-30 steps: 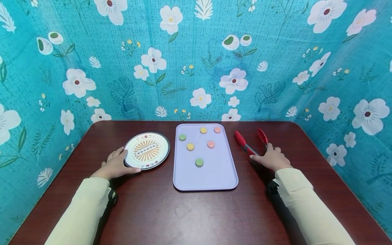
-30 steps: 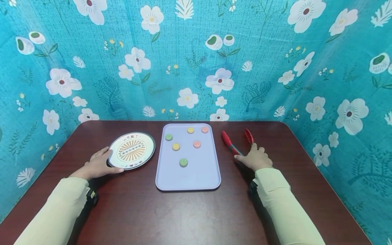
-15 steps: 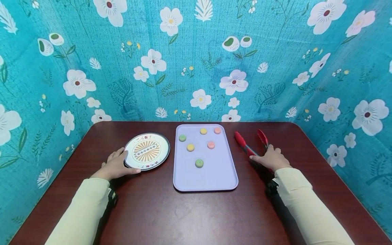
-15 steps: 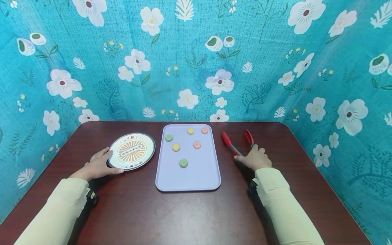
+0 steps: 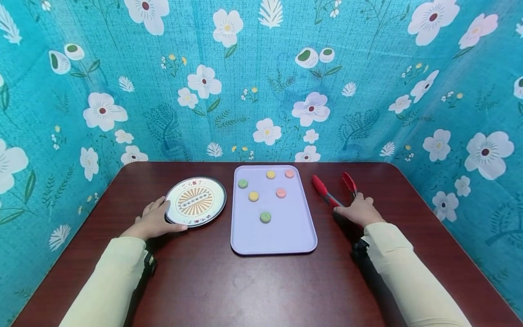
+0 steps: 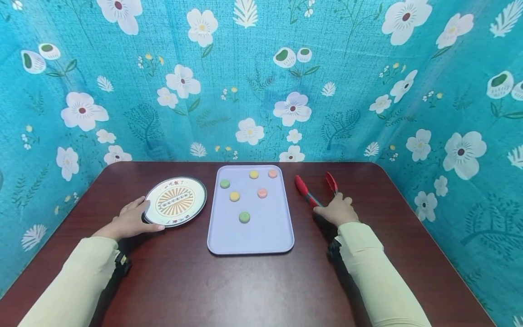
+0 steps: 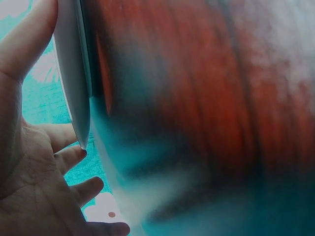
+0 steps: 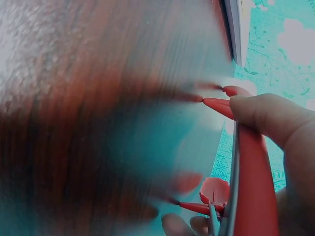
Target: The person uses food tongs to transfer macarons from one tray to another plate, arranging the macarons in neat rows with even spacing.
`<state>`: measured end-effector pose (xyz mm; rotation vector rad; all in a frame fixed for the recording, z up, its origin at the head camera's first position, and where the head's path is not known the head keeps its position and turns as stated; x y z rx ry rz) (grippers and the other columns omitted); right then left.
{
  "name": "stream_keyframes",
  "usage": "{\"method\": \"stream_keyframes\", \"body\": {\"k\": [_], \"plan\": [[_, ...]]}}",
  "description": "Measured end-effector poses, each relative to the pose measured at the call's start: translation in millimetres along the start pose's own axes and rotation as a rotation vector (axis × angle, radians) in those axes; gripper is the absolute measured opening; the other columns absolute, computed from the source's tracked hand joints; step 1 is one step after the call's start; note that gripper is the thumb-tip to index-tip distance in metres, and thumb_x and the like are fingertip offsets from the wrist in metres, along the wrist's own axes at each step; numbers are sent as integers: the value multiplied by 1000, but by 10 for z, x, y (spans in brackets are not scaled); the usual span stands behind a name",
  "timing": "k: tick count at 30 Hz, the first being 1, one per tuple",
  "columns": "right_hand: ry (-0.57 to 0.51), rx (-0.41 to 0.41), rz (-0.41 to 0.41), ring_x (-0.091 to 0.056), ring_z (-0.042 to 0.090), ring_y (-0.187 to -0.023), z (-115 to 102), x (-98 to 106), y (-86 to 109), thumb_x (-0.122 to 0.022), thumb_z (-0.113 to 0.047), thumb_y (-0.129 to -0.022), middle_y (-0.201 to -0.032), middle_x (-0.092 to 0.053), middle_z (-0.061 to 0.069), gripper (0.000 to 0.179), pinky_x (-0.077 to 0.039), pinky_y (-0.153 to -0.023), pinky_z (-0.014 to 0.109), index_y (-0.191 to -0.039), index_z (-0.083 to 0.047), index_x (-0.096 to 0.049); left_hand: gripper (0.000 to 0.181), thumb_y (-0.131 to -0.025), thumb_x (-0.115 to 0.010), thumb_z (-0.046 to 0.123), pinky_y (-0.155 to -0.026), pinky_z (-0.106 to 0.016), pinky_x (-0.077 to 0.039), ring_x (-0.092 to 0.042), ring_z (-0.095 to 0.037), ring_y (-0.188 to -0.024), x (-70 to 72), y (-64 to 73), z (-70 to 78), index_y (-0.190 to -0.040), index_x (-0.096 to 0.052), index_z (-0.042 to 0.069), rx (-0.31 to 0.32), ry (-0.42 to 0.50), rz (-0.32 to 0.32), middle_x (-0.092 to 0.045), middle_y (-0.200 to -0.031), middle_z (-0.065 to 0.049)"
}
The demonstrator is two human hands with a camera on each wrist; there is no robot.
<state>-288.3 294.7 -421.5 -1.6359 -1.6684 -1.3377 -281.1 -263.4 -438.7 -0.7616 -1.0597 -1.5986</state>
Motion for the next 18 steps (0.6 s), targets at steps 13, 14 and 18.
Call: {"method": "stream_keyframes", "body": {"k": [13, 14, 18], "plan": [[-23, -17, 4, -45, 46, -100, 58, 17, -19, -73, -44, -77, -117, -31, 35, 107, -52, -73, 52, -143, 14, -12, 123, -67, -73, 68, -99, -79, -14, -5, -56, -136, -8, -26, 8, -150, -18, -6, 0, 12, 0, -10, -153, -33], [-21, -19, 7, -45, 46, -100, 64, 19, -22, -73, -44, -77, -117, -32, 35, 107, -52, -72, 53, -144, 13, -12, 124, -67, -73, 68, -98, -79, -14, -6, -56, -136, -9, -30, 6, -150, -18, -6, -1, 11, 0, -10, -152, -33], [-29, -17, 23, -44, 46, -101, 70, 23, -23, -73, -45, -78, -118, -32, 35, 106, -52, -74, 54, -145, 12, -13, 124, -67, -73, 68, -99, -79, -14, -5, -56, -136, -12, -26, -9, -150, -17, -6, 4, 13, -1, -10, -152, -32]]}}
Point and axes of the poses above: each hand's wrist, its own y-axis away from the middle knuckle, its own x-axis out of the back of the hand, z = x × y, the point moved 8 cm from there along -y, towards the middle knuckle
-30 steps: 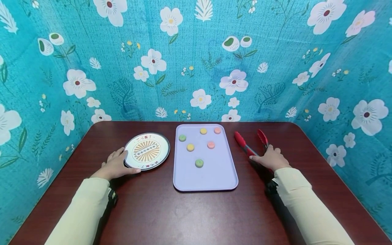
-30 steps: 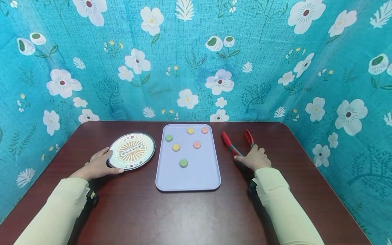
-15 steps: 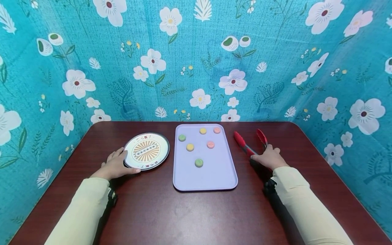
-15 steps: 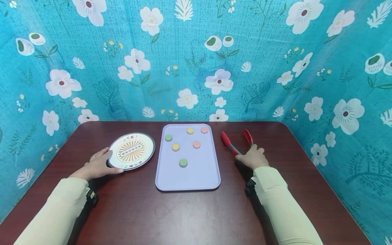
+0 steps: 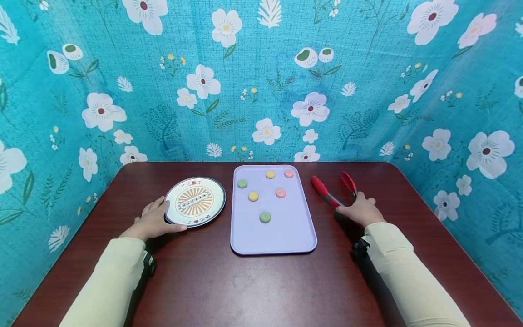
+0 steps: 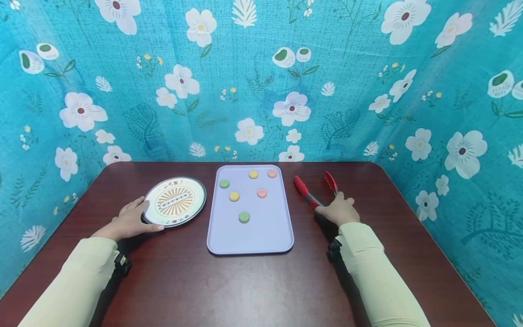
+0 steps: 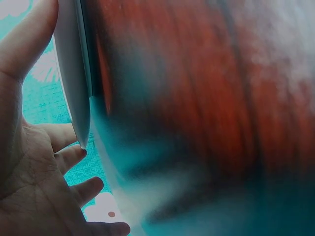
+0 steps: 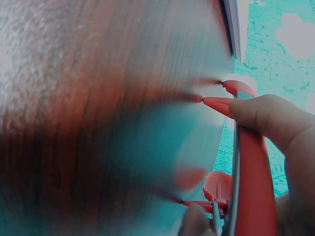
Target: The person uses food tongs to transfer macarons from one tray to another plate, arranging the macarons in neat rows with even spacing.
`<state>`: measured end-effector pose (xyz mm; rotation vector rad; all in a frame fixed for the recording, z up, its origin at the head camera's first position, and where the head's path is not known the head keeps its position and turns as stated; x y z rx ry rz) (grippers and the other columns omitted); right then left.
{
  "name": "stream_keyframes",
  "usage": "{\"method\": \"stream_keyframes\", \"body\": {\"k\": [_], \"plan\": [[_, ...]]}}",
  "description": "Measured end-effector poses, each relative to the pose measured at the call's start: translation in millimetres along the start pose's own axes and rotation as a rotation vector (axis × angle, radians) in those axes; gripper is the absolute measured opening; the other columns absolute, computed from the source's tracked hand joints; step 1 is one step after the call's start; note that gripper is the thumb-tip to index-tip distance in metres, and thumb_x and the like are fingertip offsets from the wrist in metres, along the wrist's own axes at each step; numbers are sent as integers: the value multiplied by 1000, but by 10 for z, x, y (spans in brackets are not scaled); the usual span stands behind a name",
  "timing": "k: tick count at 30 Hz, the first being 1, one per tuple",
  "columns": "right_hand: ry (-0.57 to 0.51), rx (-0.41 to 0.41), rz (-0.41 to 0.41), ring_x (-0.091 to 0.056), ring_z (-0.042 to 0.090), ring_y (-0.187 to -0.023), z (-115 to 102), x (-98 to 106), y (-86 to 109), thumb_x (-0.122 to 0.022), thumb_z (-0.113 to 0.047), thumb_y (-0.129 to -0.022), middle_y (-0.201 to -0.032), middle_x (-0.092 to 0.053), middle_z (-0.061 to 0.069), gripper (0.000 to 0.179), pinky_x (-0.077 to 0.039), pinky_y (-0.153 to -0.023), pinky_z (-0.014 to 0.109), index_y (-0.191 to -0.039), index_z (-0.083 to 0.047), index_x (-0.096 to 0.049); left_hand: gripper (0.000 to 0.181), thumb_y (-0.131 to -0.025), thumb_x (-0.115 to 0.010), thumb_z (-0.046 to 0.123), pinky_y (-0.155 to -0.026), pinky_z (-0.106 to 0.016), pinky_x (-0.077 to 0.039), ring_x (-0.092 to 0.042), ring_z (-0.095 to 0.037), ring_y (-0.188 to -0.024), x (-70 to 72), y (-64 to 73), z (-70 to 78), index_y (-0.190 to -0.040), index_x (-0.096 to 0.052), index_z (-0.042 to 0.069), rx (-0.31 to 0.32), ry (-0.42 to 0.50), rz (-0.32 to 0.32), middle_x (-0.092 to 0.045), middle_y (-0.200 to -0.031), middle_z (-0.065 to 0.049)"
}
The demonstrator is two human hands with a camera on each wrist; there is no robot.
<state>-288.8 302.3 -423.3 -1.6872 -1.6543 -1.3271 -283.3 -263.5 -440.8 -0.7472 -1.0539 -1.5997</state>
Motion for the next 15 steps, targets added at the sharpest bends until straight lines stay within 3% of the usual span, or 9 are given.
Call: {"method": "stream_keyframes", "body": {"k": [15], "plan": [[-31, 58, 106, -46, 44, -100, -2, 11, -20, -74, -45, -77, -118, -36, 33, 103, -51, -79, 58, -144, 10, -19, 123, -67, -74, 67, -98, -79, -15, -6, -56, -136, 1, 13, -11, -150, -19, -5, -7, 3, 12, -11, -153, -32]]}}
Point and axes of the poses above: each hand's wrist, its own y-axis away from the middle knuckle, its own x-axis out of the back of the hand, z = x × y, the point moved 8 cm from there along -y, towards the middle knuckle
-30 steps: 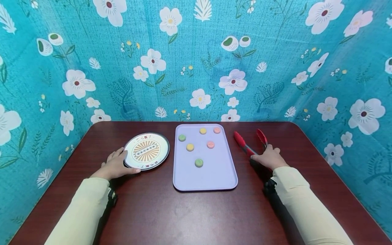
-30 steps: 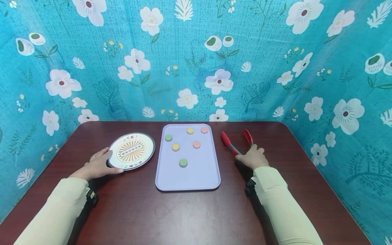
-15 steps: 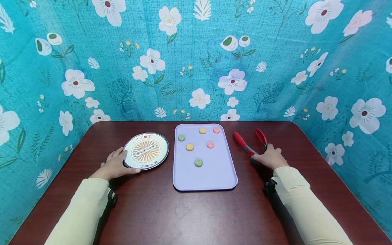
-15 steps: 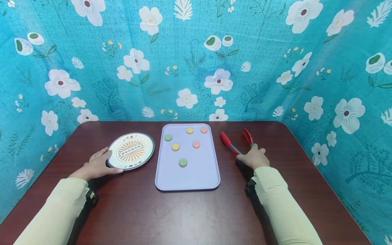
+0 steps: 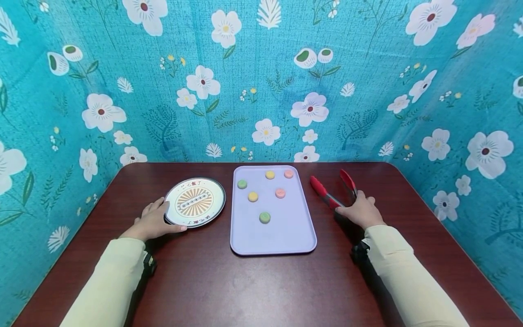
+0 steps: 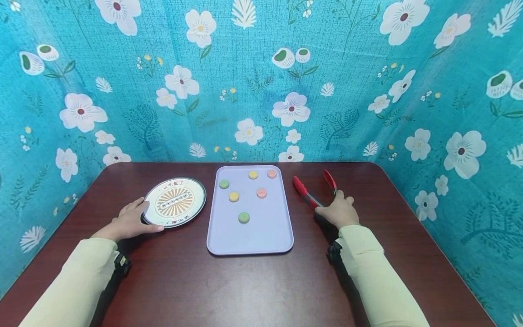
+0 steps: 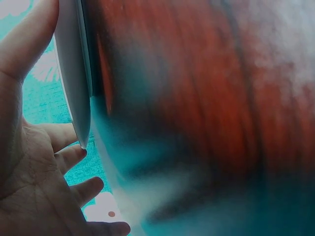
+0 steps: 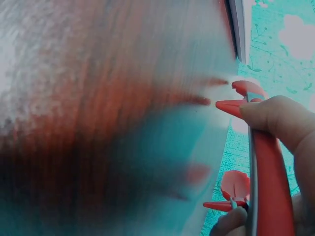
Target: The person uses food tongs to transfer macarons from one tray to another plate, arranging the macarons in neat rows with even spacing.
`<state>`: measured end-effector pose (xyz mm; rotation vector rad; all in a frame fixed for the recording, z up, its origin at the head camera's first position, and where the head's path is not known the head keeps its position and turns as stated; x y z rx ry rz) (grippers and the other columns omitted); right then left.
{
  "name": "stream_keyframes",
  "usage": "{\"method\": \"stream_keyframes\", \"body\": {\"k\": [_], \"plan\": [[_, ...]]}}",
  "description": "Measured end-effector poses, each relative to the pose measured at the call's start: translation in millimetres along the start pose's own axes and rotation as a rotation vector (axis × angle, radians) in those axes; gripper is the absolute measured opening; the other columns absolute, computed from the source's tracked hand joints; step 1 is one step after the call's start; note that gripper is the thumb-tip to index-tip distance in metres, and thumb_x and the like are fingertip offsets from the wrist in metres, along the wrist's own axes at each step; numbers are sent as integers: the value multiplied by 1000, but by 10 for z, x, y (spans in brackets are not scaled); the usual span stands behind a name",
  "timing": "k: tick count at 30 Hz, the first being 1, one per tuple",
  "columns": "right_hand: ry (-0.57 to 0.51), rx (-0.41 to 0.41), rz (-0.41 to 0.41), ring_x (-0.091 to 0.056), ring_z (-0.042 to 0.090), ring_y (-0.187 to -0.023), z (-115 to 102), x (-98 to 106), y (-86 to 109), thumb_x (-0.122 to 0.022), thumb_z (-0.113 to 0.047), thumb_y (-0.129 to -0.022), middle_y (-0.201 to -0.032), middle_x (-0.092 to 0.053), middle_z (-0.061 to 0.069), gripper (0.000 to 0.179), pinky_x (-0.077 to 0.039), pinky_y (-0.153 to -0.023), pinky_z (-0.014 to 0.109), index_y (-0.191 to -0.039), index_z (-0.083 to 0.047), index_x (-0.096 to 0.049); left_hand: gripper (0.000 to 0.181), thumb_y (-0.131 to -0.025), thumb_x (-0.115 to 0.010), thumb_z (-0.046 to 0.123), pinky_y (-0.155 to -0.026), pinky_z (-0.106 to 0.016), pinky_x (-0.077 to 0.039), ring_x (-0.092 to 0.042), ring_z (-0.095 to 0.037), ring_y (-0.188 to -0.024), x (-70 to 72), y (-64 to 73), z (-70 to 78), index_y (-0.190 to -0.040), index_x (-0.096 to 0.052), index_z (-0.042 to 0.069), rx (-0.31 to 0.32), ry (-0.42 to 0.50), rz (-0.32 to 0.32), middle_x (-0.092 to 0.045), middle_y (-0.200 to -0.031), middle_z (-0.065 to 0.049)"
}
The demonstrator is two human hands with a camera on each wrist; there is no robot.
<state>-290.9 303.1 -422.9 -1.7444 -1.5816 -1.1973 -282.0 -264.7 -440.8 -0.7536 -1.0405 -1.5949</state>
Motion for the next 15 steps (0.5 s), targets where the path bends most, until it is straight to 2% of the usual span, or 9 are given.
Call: {"method": "stream_keyframes", "body": {"k": [15], "plan": [[7, 98, 15, -47, 47, -104, -130, 43, 91, -76, -42, -77, -124, -35, 34, 106, -51, -80, 62, -148, 8, -15, 124, -67, -73, 68, -98, -79, -16, -6, -56, -135, 5, 0, -1, -150, -16, -5, 11, -7, -16, -9, -152, -33]]}}
Point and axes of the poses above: each hand's wrist, its own y-axis away from the middle knuckle, its own x-axis out of the back of the hand, z = x × y, the point moved 8 cm from there along -y, towards the middle knuckle
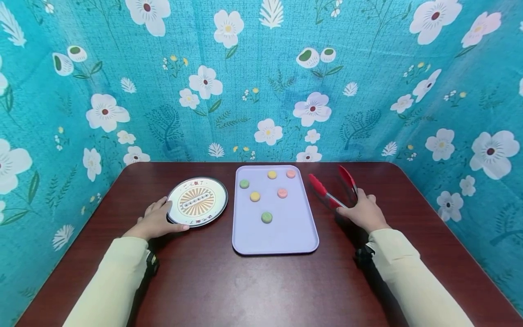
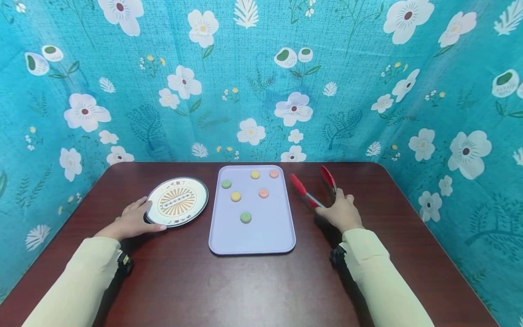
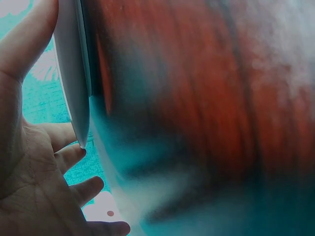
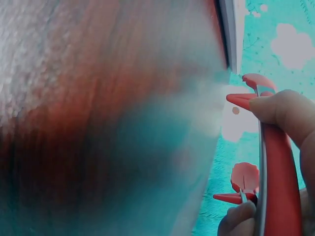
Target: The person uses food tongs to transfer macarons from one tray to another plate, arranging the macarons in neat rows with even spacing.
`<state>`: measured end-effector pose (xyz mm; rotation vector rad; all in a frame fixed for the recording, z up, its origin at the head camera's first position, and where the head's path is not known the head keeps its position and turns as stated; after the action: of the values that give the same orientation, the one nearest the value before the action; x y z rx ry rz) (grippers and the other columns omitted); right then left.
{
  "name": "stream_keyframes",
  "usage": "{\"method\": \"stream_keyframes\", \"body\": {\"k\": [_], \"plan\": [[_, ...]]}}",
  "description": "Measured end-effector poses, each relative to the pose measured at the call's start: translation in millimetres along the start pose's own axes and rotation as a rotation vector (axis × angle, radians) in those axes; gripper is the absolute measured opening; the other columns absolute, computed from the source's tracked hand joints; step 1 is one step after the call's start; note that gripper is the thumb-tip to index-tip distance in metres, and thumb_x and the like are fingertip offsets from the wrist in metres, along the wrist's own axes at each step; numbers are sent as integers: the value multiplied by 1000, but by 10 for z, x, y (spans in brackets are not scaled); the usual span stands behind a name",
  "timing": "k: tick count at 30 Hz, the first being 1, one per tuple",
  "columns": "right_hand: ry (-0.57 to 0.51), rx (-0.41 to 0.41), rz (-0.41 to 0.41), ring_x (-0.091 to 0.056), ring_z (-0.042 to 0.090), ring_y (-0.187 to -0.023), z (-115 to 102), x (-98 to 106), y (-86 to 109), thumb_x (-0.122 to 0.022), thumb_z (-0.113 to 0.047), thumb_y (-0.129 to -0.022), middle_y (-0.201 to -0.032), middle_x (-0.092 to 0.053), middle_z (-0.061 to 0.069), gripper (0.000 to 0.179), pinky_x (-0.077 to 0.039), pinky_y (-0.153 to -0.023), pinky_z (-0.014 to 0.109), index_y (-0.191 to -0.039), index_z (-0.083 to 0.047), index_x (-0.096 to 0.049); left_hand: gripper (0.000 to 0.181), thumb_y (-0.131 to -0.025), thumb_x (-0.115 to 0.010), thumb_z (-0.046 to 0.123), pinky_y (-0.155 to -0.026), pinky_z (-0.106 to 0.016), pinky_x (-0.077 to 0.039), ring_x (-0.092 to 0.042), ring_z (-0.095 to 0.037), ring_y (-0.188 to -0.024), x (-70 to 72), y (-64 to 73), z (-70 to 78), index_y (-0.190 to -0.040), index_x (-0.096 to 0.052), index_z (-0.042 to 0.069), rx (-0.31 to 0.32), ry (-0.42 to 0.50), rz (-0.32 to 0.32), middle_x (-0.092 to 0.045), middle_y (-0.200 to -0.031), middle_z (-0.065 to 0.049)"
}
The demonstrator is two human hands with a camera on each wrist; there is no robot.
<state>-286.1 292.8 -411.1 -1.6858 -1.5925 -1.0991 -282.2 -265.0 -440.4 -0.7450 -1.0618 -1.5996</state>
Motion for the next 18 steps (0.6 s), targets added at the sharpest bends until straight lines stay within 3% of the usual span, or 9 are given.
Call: {"method": "stream_keyframes", "body": {"k": [18], "plan": [[103, 106, 68, -59, 42, -85, -259, 78, 143, -79, -37, -73, -123, -36, 34, 104, -53, -73, 59, -148, 4, -20, 125, -68, -73, 67, -98, -78, -17, -7, -56, -135, -5, 6, 28, -150, -16, -7, -6, -15, -6, -10, -152, -33]]}}
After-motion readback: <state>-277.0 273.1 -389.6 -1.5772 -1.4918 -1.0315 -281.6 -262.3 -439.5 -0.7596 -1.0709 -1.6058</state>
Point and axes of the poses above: each hand's wrist, its own y-axis away from the middle knuckle, its own x-axis out of the back of the hand, z = x × y, the point moved 8 cm from there along -y, towards the middle knuckle
